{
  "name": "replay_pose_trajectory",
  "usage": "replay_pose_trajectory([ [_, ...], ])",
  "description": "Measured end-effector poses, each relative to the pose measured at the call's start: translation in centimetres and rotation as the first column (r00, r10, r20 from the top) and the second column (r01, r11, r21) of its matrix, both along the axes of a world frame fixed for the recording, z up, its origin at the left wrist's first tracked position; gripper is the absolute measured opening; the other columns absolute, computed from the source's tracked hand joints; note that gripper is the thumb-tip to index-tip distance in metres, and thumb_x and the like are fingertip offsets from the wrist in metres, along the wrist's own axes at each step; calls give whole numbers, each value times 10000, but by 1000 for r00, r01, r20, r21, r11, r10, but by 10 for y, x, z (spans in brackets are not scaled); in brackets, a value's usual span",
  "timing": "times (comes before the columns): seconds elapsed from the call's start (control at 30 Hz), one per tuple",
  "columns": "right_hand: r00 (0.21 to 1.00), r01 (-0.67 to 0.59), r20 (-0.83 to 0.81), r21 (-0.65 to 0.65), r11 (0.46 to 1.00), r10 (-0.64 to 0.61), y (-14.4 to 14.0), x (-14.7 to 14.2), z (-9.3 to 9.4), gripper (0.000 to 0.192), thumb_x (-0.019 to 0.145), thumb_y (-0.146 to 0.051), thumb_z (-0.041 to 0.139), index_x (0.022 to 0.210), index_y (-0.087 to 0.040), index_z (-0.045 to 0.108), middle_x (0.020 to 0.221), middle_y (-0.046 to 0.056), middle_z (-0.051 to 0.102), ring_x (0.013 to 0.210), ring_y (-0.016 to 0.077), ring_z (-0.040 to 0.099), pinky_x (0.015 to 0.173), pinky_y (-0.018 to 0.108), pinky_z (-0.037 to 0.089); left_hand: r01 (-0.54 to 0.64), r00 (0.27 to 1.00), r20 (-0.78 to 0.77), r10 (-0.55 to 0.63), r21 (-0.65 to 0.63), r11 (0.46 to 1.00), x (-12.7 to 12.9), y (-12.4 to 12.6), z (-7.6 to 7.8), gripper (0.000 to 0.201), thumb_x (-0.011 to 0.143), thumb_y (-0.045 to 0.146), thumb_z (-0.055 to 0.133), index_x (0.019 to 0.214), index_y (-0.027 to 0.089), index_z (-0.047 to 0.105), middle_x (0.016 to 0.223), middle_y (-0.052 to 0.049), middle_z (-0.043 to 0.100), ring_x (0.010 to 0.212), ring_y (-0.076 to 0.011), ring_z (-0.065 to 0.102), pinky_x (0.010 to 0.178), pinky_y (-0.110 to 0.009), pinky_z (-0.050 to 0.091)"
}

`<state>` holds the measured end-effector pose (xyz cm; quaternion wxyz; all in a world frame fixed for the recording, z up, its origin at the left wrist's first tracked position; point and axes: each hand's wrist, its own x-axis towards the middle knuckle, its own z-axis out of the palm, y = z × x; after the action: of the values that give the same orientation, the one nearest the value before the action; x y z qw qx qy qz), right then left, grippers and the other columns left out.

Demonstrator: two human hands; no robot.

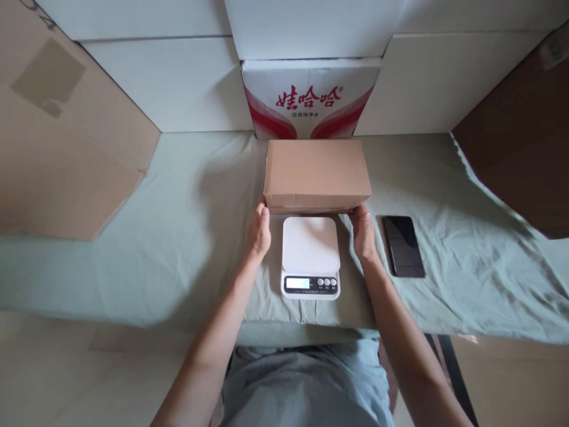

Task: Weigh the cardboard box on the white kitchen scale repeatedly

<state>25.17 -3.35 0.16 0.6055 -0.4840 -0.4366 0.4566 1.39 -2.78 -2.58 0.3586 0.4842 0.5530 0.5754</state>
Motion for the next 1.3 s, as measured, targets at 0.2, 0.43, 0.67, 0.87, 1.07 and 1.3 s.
replay_pose_trajectory([
  [0.2, 1000, -6, 11, 126, 992, 5, -34, 4, 33, 626, 830, -701, 348, 1278, -314, 554, 1421, 9, 508, 1385, 240, 393, 1182, 440, 265, 57, 987, 142, -76, 136, 989, 7, -42, 49, 617, 907, 650, 284, 1220, 219, 595, 1293, -101, 586, 1290, -251, 485, 1107, -384, 354],
  [0.43, 1000, 6, -28, 14, 1000, -6, -90, -2, 26, 623, 838, -692, 342, 1268, -305, 574, 1389, 20, 540, 1354, 266, 421, 1160, 476, 275, -19, 982, 188, 19, 1, 1000, 0, -98, 47, 587, 849, 691, 392, 977, 189, 668, 992, -100, 657, 1146, -266, 567, 1061, -380, 409],
  [0.67, 999, 40, -10, -4, 999, -40, -111, -4, 15, 627, 842, -685, 340, 1257, -282, 583, 1377, 44, 549, 1336, 271, 439, 1141, 477, 293, -13, 982, 188, 15, -10, 1000, -4, -117, 41, 528, 886, 631, 395, 1003, 189, 658, 1076, -119, 654, 1149, -274, 563, 1053, -398, 414],
  [0.87, 997, 75, 28, -20, 997, -75, -123, 1, 7, 620, 845, -667, 358, 1243, -254, 594, 1335, 61, 579, 1292, 283, 476, 1110, 477, 327, 42, 988, 149, -33, -58, 997, -1, -130, 35, 533, 921, 601, 341, 1140, 214, 635, 1160, -102, 647, 1175, -254, 563, 1056, -377, 409],
  [1.07, 992, 117, -36, -52, 992, -119, -120, 5, 0, 627, 820, -689, 383, 1210, -256, 613, 1315, 51, 601, 1286, 275, 493, 1114, 470, 337, -52, 969, 241, 62, -47, 998, -1, -133, 22, 511, 901, 580, 420, 1305, 284, 522, 1376, -59, 531, 1357, -213, 417, 1169, -358, 286],
  [1.3, 991, 131, 7, -149, 980, -131, -118, 15, -14, 505, 914, -572, 328, 1190, -261, 614, 1246, 37, 649, 1217, 215, 555, 1119, 432, 353, -68, 975, 195, 106, -193, 979, -17, -134, -2, 491, 878, 537, 506, 1240, 213, 576, 1436, -84, 475, 1373, -248, 391, 1174, -426, 306],
])
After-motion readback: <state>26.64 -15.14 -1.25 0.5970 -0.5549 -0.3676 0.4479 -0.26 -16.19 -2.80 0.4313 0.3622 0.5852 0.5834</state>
